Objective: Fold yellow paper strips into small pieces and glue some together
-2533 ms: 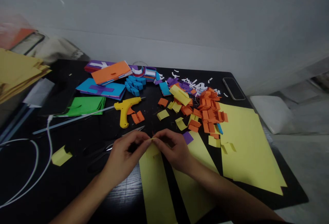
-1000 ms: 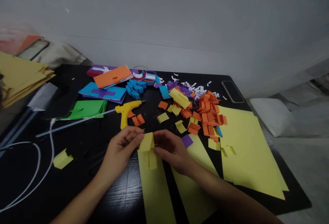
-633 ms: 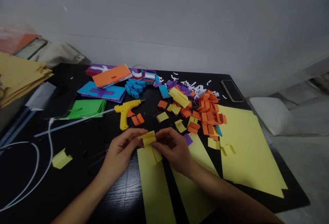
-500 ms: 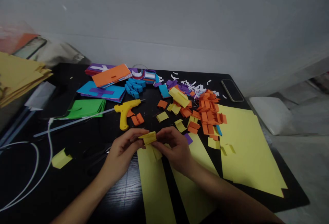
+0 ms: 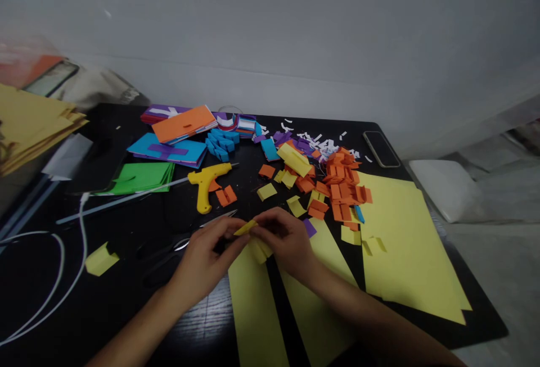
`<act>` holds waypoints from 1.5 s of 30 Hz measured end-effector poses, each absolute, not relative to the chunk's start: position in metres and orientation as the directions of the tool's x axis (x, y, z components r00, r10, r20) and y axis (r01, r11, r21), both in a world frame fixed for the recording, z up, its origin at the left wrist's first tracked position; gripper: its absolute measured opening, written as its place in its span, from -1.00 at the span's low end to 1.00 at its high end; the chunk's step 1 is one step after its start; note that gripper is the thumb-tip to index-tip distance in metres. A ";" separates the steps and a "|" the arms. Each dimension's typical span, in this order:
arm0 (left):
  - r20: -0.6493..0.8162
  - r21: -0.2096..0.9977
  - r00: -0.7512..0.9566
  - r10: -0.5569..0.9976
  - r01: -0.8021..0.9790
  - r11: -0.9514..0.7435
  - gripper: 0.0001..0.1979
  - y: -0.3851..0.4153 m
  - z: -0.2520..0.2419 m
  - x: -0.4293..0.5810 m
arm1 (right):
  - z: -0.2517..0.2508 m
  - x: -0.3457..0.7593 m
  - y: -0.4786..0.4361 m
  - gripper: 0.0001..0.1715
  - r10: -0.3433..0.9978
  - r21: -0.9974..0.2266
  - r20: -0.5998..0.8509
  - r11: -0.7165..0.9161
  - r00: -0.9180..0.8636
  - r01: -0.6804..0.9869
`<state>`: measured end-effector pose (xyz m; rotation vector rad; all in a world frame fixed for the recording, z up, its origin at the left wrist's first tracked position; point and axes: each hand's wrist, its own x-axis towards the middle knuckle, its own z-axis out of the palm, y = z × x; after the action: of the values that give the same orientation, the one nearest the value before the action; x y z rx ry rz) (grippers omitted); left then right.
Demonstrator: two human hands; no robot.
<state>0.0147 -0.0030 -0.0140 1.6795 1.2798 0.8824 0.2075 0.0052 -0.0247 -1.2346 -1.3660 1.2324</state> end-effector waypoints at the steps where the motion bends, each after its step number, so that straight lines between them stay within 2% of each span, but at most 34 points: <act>1: 0.040 0.914 0.229 0.973 0.385 -0.128 -0.85 -0.003 -0.014 0.015 | -0.025 0.207 0.005 -0.81 0.995 -0.996 0.001 0.011 -0.104 0.094; 4: -0.001 0.937 0.203 0.979 0.343 -0.070 -0.84 -0.004 -0.012 0.016 | -0.028 0.206 0.006 -0.75 0.992 -0.999 -0.045 -0.041 -0.117 0.030; 9: -0.084 0.983 0.186 0.979 0.174 0.052 -0.84 -0.001 -0.001 0.018 | -0.030 0.205 0.007 -0.57 0.980 -0.981 -0.150 -0.164 -0.129 -0.103; 17: -0.136 0.991 0.121 0.983 0.009 0.136 -0.87 0.003 0.000 0.015 | -0.022 0.205 0.004 -0.52 0.969 -0.982 -0.078 -0.115 -0.233 -0.152; 21: -0.139 0.990 0.114 0.984 0.026 0.136 -0.89 0.001 -0.001 0.015 | -0.022 0.208 0.002 -0.63 0.949 -0.975 -0.133 -0.177 -0.284 -0.133; 29: -0.108 0.994 0.106 0.988 0.024 0.106 -0.92 -0.002 0.001 0.015 | -0.020 0.207 0.002 -0.80 0.942 -0.984 -0.178 -0.175 -0.283 0.037; 32: -0.110 0.994 0.122 0.986 0.012 0.110 -0.93 -0.002 0.002 0.016 | -0.019 0.207 0.003 -0.80 0.943 -0.981 -0.186 -0.194 -0.276 0.002; 36: -0.155 0.988 0.192 0.969 0.013 0.156 -0.74 -0.001 0.001 0.018 | -0.021 0.207 0.005 -0.79 0.942 -0.968 -0.221 -0.244 -0.252 -0.063; 41: -0.203 0.975 0.219 0.954 0.134 0.177 -0.88 0.000 -0.004 0.016 | -0.023 0.208 0.006 -0.80 0.940 -0.964 -0.238 -0.259 -0.245 -0.056; 45: -0.178 0.980 0.225 0.958 0.126 0.153 -0.92 0.001 -0.005 0.014 | -0.021 0.207 0.005 -0.87 0.948 -0.975 -0.197 -0.217 -0.250 -0.054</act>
<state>0.0142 0.0007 -0.0049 1.2638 1.1827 0.8597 0.2072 0.0050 -0.0215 -1.1749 -1.2184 1.5861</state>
